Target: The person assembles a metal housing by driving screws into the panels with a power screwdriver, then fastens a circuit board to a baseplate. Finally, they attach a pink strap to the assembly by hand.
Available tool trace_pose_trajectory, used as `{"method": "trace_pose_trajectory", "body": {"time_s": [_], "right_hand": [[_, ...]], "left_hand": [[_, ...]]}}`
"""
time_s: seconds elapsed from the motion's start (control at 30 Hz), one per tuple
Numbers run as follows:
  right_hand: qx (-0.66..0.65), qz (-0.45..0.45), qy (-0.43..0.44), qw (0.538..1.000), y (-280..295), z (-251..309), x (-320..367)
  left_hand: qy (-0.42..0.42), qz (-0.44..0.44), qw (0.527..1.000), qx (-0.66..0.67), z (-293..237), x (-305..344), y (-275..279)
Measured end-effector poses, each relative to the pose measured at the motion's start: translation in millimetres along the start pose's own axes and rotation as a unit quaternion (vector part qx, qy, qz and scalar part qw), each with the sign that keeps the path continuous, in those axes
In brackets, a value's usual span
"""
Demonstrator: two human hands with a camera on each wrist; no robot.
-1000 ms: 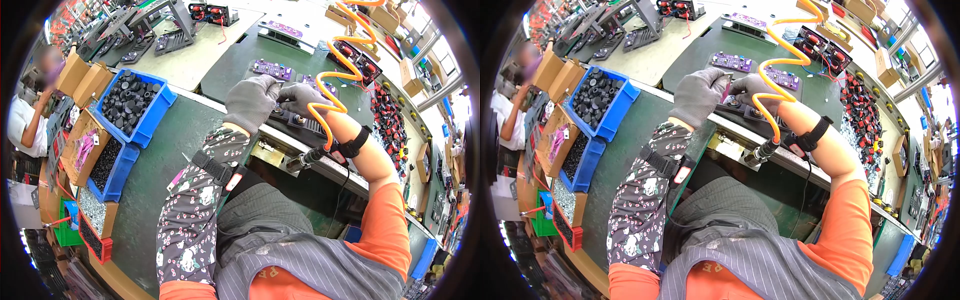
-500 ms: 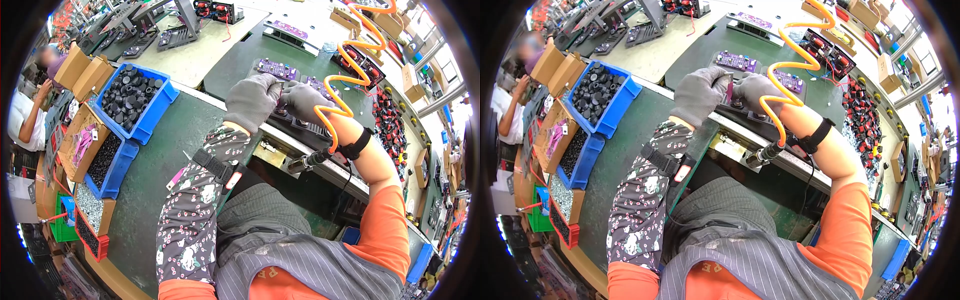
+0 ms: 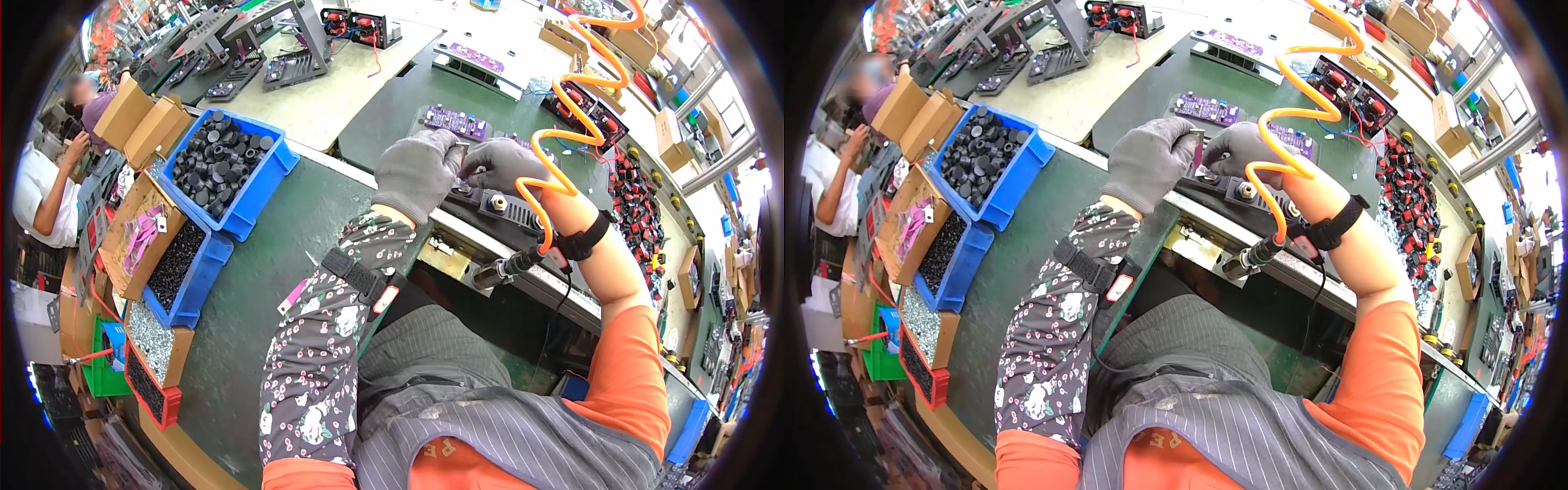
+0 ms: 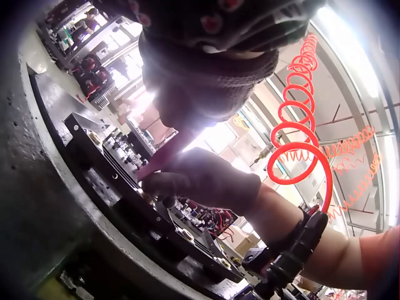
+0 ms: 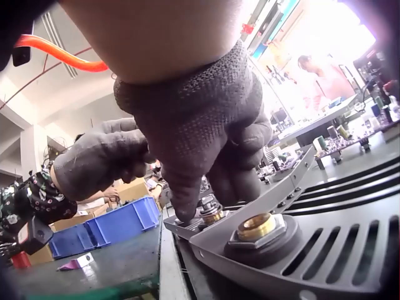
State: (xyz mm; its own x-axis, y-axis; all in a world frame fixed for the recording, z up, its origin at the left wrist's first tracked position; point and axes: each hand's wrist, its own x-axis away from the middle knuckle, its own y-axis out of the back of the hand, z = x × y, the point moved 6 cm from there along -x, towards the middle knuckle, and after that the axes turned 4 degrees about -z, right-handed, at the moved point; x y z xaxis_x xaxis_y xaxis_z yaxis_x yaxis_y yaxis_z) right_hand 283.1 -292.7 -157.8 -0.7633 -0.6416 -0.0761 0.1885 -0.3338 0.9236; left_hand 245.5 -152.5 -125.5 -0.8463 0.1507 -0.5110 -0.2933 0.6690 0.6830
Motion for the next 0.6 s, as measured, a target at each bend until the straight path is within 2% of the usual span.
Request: {"method": "trace_pose_trajectory", "body": {"time_s": [0.03,0.1,0.17,0.2,0.23,0.3,0.33,0.43,0.5,0.57,0.6], "right_hand": [[-0.065,0.018,-0.002,0.998,-3,-3,1],[-0.049,0.022,-0.025,0.998,7,14,0],[0.095,0.062,-0.137,0.984,17,25,0],[0.158,0.072,-0.141,0.975,16,22,-2],[0.159,0.072,-0.137,0.975,14,20,-3],[0.048,-0.005,-0.099,0.994,16,16,-1],[0.046,-0.013,-0.061,0.997,15,17,1],[-0.012,0.037,-0.025,0.999,-1,5,0],[-0.017,0.040,-0.040,0.998,-1,11,1],[0.062,-0.013,0.090,0.994,1,26,2],[0.061,-0.013,0.090,0.994,1,25,0]], "left_hand": [[0.001,-0.004,1.000,-0.006,0,0,1],[-0.002,-0.008,1.000,-0.011,-1,-2,1],[0.023,0.006,1.000,-0.007,1,-3,1],[0.024,0.004,1.000,-0.008,0,-3,3],[0.025,0.013,1.000,-0.009,-1,-3,4],[0.031,0.022,0.999,-0.011,1,-1,4],[0.031,0.026,0.999,-0.014,2,-2,3],[0.028,0.020,0.999,-0.018,3,-1,0],[0.040,0.025,0.999,-0.014,2,-1,2],[0.042,0.021,0.999,-0.011,2,-1,4],[0.044,0.018,0.999,-0.007,3,-1,5]]}}
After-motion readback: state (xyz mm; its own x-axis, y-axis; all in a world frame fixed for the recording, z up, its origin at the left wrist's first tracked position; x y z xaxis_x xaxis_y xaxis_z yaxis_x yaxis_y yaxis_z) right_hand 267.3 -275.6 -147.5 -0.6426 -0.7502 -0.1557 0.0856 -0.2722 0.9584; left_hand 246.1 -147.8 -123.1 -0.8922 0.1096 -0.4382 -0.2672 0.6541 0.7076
